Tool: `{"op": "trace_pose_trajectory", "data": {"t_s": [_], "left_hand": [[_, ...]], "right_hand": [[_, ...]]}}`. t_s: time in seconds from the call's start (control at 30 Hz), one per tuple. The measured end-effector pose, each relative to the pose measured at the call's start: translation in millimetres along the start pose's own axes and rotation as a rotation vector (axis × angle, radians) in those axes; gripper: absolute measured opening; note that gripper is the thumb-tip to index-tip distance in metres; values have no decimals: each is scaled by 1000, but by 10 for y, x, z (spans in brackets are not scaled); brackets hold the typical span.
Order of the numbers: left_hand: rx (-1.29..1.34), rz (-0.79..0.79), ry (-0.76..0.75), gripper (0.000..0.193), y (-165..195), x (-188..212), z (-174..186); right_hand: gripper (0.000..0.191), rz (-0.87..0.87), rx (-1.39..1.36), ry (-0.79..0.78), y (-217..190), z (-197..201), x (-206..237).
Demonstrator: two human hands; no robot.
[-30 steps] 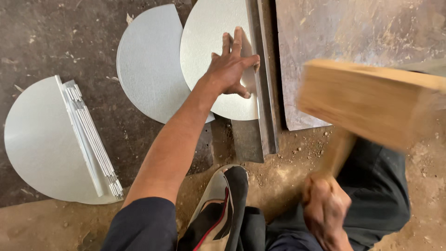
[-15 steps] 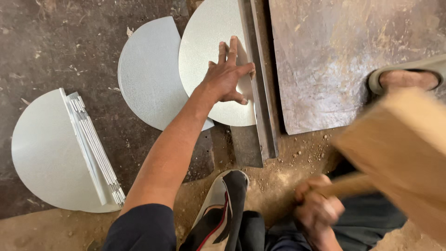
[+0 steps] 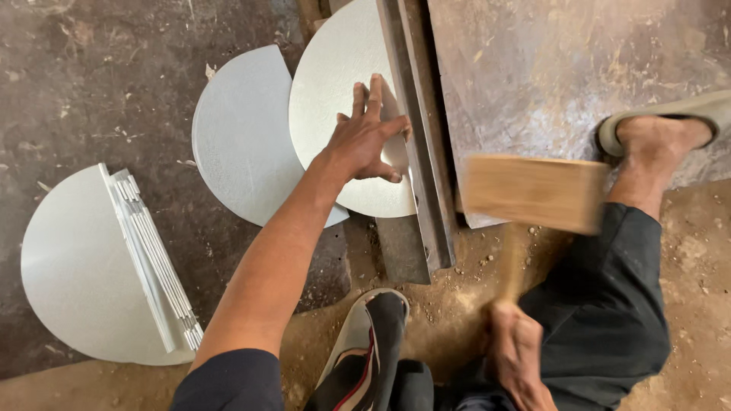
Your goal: The person sits on the workshop floor and bends semicircular sheet metal pieces by hammering their edges against a metal bar with a wooden mallet, working one piece at a time and setting finished pieces aside.
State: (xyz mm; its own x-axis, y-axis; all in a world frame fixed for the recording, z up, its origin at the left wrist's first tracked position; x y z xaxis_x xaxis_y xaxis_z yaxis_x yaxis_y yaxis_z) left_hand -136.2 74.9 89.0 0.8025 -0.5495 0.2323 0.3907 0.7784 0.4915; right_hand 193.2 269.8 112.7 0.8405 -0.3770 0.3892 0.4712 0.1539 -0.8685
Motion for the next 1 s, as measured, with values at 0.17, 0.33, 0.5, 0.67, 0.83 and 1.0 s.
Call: {"op": "trace_pose_trajectory", "data": {"t_s": [0.17,0.33,0.5,0.67,0.83,1.0], "left_hand": [[-21,-21,-18,86,-15,50,82],[-16,-33,-12,88,-20,39,218],[34,54,16,98,-95,-74,405],[-8,45,-19,91,-64,-57,436],[14,38,13,101,-57,8,355],[8,65,20,102,-141,-9,335]], "right_hand": [[36,-192,-118,0,236,97,-82],[39,-230,-5,105,1037,203,-701],[21,346,468,16,1200,-180,-1267],[31,1165,861,190,715,-368,-1194],[72,-98,442,-107,711,-362,-1875],[53,15,510,-62,-759,-738,-2045]]}}
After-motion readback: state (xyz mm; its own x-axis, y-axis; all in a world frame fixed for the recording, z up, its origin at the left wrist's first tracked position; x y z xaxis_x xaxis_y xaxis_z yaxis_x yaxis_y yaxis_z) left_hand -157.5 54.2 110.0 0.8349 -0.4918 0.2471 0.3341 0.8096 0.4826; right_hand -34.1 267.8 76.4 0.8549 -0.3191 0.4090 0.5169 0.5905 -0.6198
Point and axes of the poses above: each hand's wrist, its own x-axis away from the middle knuckle, its own z-axis out of the back of the hand, y = z × x, the point moved 8 cm from there along -x, towards the middle knuckle
